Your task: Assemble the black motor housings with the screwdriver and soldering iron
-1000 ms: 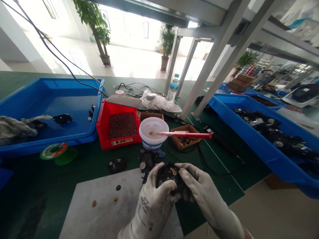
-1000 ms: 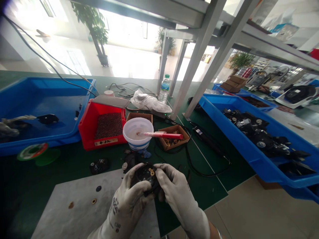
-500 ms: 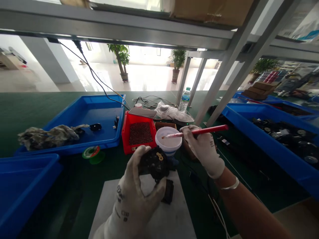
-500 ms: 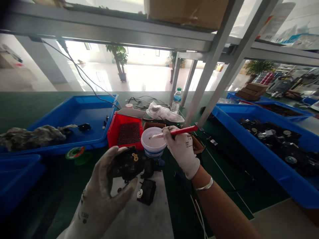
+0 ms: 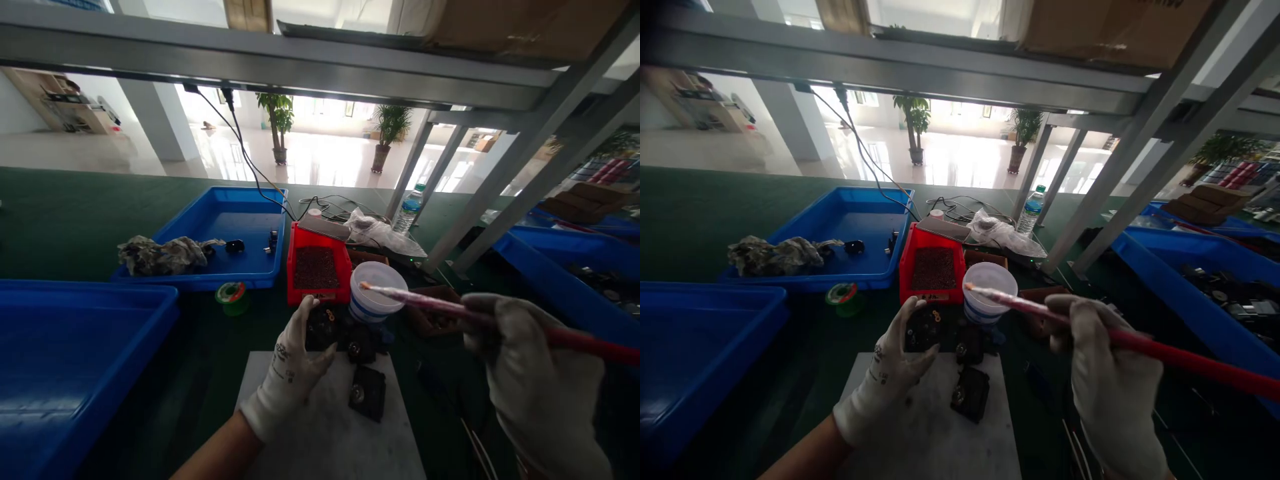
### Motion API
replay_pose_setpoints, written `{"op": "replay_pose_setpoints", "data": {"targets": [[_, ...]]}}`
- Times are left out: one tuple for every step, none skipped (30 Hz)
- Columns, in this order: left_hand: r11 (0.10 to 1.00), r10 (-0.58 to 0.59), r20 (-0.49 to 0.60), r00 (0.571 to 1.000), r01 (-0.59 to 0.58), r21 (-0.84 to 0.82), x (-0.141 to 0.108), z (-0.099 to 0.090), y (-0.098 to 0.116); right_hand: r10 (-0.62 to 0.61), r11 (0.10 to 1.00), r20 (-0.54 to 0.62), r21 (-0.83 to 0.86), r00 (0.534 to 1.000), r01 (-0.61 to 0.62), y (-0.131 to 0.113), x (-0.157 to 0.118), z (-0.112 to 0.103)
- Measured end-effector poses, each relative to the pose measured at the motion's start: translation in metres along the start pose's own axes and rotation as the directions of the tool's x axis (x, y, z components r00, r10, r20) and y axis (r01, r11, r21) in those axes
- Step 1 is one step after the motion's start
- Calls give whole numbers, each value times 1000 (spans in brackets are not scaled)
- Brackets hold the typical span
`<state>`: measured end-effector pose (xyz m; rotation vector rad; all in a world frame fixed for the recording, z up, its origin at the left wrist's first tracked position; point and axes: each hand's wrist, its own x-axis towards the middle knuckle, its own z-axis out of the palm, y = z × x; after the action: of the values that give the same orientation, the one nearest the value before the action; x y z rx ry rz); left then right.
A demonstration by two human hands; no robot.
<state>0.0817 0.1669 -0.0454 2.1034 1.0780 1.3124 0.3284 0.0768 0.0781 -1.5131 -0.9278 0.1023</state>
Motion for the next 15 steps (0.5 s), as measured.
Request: {"op": "replay_pose_setpoints", "data": {"targets": [[1000, -9, -4, 1000, 9, 5, 0, -1, 0, 90, 994, 2, 68, 996, -90, -6, -14, -3], [1000, -9, -7, 1000, 9, 16, 0, -1, 0, 149, 982, 12, 114, 989, -150, -11, -28, -5], [1000, -3, -9, 1000, 3, 31, 0, -2, 0, 194, 973, 31, 120, 981, -196, -15, -41, -4], [999, 11, -9, 1000, -11, 50, 0, -2, 1, 188, 975, 64, 104, 980, -194, -17, -52, -3], [997, 31, -8, 999, -30, 70, 0, -3, 1, 148, 985, 99, 71, 984, -155, -19, -61, 0], [995, 50, -7, 999, -50, 87, -1, -3, 2, 90, 995, 139, 35, 986, -95, -19, -67, 2], [993, 64, -7, 998, -63, 101, -1, -3, 2, 24, 1000, 177, 6, 984, -25, -19, -71, 5], [991, 74, -10, 997, -73, 113, -1, -3, 3, -38, 999, 209, -21, 977, 43, -19, -73, 7], [989, 84, -17, 996, -81, 123, -1, -3, 3, -92, 993, 243, -44, 966, 106, -19, -74, 9], [987, 96, -26, 995, -92, 132, -1, -3, 4, -141, 985, 276, -59, 951, 163, -19, -74, 10], [985, 109, -35, 993, -103, 142, 0, -3, 4, -187, 974, 305, -67, 934, 217, -19, -73, 10], [981, 125, -46, 991, -116, 153, 0, -3, 5, -234, 959, 340, -73, 911, 273, -19, -73, 10], [978, 140, -55, 989, -130, 164, 1, -3, 5, -263, 948, 371, -74, 891, 311, -19, -73, 10], [975, 155, -64, 986, -142, 172, 1, -4, 5, -261, 948, 387, -72, 884, 311, -20, -73, 10], [972, 167, -71, 983, -153, 179, 2, -4, 5, -213, 964, 391, -68, 896, 258, -19, -73, 10]]}}
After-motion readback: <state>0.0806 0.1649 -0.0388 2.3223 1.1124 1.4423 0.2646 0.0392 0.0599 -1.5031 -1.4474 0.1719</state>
